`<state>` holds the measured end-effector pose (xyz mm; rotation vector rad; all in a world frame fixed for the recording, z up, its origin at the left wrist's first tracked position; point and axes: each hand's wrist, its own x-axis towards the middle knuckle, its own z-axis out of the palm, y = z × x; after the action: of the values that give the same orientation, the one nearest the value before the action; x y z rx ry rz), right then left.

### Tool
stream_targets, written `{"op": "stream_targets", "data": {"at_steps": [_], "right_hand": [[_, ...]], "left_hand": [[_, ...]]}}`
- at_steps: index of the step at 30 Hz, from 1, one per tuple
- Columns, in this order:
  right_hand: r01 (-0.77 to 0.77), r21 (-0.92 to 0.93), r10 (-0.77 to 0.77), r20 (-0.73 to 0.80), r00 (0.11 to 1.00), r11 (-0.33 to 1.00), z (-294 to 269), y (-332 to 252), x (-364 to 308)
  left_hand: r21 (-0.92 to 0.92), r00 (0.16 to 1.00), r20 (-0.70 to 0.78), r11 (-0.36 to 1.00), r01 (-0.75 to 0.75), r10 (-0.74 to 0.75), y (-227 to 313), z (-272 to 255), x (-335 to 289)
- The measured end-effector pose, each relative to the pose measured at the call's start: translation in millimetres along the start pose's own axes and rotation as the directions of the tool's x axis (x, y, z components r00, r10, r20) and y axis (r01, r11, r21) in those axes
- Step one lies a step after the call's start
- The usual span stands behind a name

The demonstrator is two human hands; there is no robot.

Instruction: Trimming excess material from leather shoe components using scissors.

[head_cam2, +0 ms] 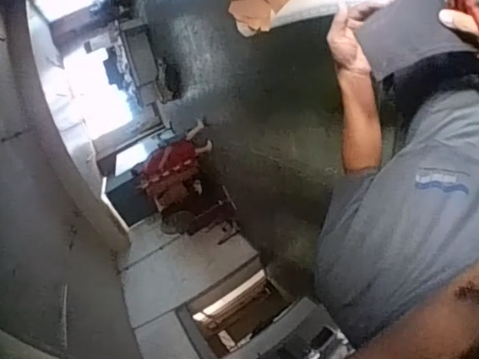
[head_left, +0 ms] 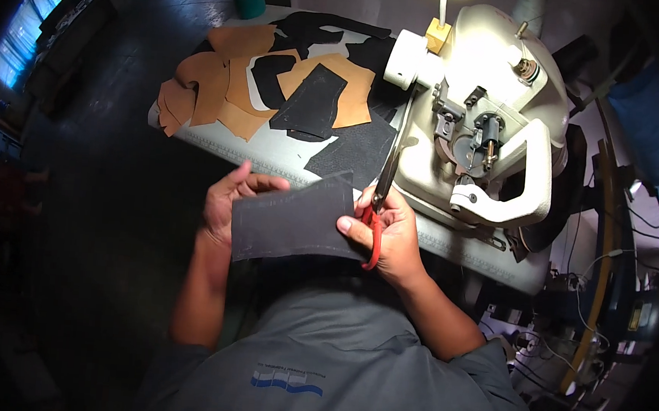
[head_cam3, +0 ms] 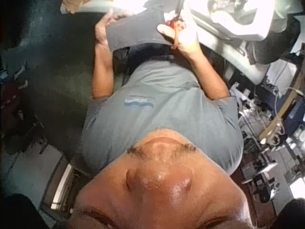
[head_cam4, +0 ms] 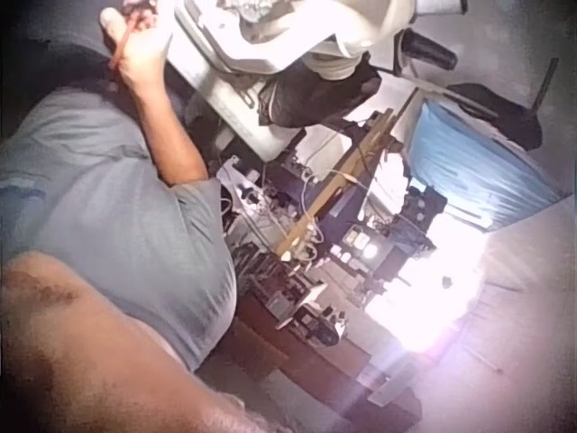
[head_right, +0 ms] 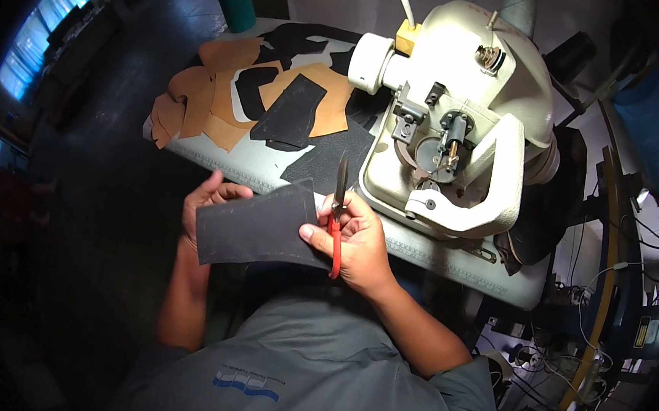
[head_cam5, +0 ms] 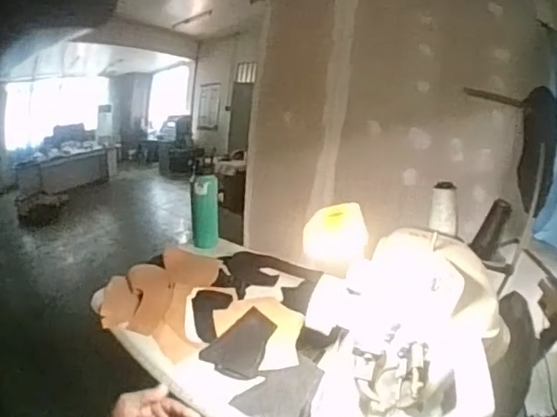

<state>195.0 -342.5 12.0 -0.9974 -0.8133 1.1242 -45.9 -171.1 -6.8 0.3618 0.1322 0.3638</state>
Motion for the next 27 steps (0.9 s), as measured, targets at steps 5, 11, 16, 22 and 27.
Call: {"op": "stream_targets", "data": {"at_steps": [5,11,16,22,27], "right_hand": [[0.024,0.069,-0.017,-0.095,0.995,0.997,4,0,17],[0.020,0.067,-0.020,-0.011,1.000,0.998,-2,2,23],[-0.025,-0.083,0.027,0.026,0.999,0.996,-20,5,4],[-0.194,-0.250,0.258,0.253,0.932,0.949,-29,5,-48],[-0.165,-0.306,0.264,0.314,0.912,0.937,-25,-9,-59]], "left_hand": [[0.481,0.965,0.180,0.839,-0.257,0.192,-73,19,8],[0.745,0.796,-0.159,0.600,-0.292,0.585,-97,44,35],[0.675,0.716,-0.279,0.661,-0.328,0.640,-68,61,38],[0.755,0.741,-0.144,0.557,-0.346,0.655,-55,70,38],[0.777,0.751,-0.088,0.517,-0.359,0.654,-62,87,45]]}}
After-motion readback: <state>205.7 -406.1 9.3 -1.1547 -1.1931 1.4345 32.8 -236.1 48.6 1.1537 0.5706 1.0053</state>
